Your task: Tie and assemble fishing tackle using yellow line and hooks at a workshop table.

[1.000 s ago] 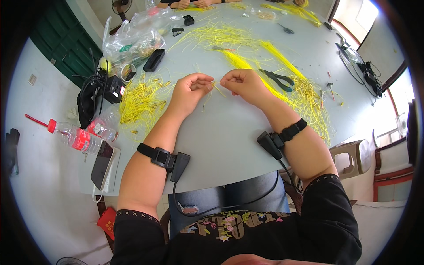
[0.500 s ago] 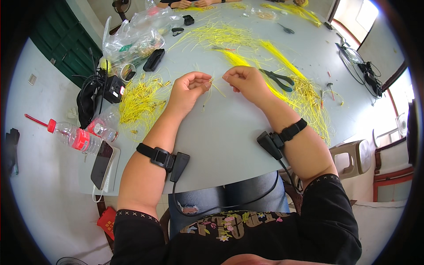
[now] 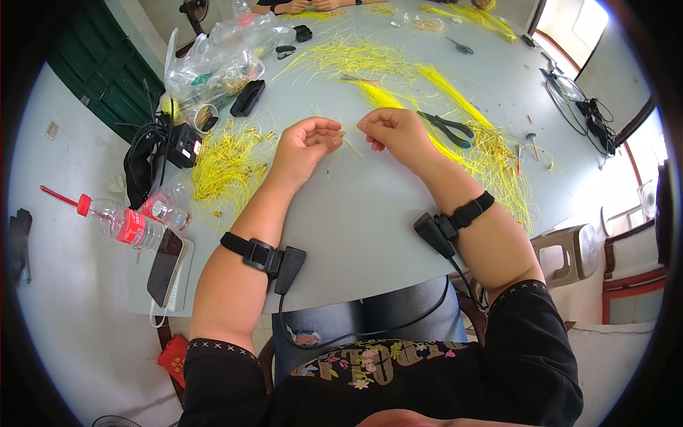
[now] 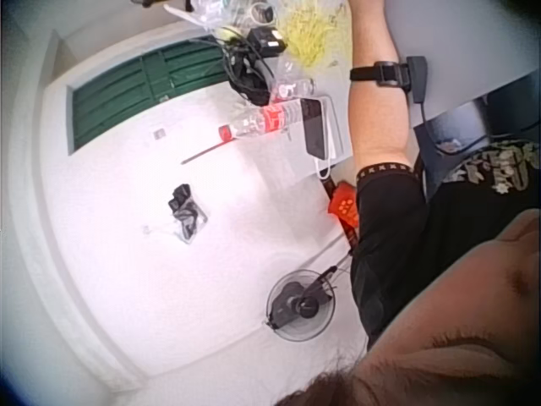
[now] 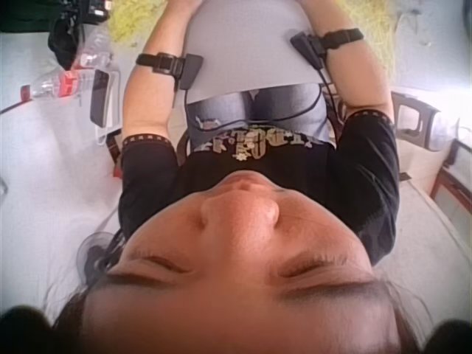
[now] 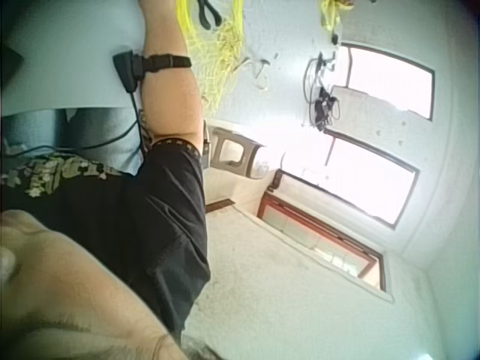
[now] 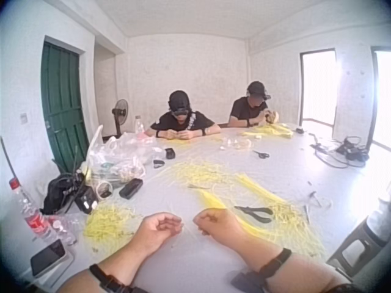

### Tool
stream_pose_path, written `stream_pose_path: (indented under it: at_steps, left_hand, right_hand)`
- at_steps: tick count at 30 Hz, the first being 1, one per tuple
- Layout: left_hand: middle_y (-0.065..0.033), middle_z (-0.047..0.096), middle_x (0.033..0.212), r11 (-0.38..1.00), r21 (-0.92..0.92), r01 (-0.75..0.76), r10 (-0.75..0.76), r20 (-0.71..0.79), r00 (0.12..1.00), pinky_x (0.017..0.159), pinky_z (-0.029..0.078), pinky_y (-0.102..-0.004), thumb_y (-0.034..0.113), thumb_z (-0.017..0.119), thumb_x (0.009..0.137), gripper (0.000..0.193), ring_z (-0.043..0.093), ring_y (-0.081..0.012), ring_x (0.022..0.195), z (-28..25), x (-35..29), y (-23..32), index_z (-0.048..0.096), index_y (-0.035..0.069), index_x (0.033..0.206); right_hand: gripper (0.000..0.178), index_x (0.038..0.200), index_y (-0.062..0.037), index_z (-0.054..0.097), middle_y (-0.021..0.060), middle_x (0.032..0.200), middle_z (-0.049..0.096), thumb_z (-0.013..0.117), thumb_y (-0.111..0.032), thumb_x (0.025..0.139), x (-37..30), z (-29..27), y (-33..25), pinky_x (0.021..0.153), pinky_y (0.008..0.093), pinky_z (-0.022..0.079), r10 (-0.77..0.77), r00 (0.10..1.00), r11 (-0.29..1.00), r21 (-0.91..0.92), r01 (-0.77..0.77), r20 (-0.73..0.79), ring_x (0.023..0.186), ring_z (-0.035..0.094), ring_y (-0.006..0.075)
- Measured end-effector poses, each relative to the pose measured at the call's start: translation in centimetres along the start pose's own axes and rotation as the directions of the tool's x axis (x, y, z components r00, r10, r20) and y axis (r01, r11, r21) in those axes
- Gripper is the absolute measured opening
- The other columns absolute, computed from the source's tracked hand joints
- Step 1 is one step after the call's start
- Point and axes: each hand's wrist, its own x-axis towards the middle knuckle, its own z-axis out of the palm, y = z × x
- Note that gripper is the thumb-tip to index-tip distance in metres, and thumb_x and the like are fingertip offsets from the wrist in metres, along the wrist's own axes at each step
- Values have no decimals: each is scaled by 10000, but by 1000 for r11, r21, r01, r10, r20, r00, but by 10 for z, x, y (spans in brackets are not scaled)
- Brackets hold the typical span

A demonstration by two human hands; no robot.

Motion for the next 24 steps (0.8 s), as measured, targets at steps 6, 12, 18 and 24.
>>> stream_pose_path:
  at_steps: [6,12,18,24]
  left_hand:
    - [-49,649,965,999,-41,5,-5,10,1000,816,473,-229,49,694,813,266,600,-102,907,-1,2,-3,623,-6,1063]
    - [-59,670,910,999,33,-21,21,7,1000,764,508,-228,23,690,808,217,630,-91,811,-1,3,-7,642,-17,1016]
    - [-65,688,874,997,65,-35,31,63,998,722,504,-231,59,702,821,205,631,-93,765,0,3,-8,653,-18,1005]
    - [-78,692,864,999,23,-28,27,57,998,725,512,-242,103,684,853,189,645,-112,788,0,4,-8,658,-25,990]
  right_hand:
    - [153,908,-11,679,2,725,617,652,-157,870,-2,1,-1,609,214,461,2,998,1000,9,-3,56,635,559,76]
    - [148,920,-4,683,5,725,627,666,-140,863,-2,2,2,606,209,459,-22,990,999,35,18,138,636,561,65]
    - [133,919,0,682,16,730,640,663,-119,864,-1,2,3,605,209,459,-35,986,998,51,27,161,642,567,64]
    - [128,906,-4,680,16,728,641,669,-122,859,-1,1,5,604,205,457,-34,988,999,22,31,151,641,570,62]
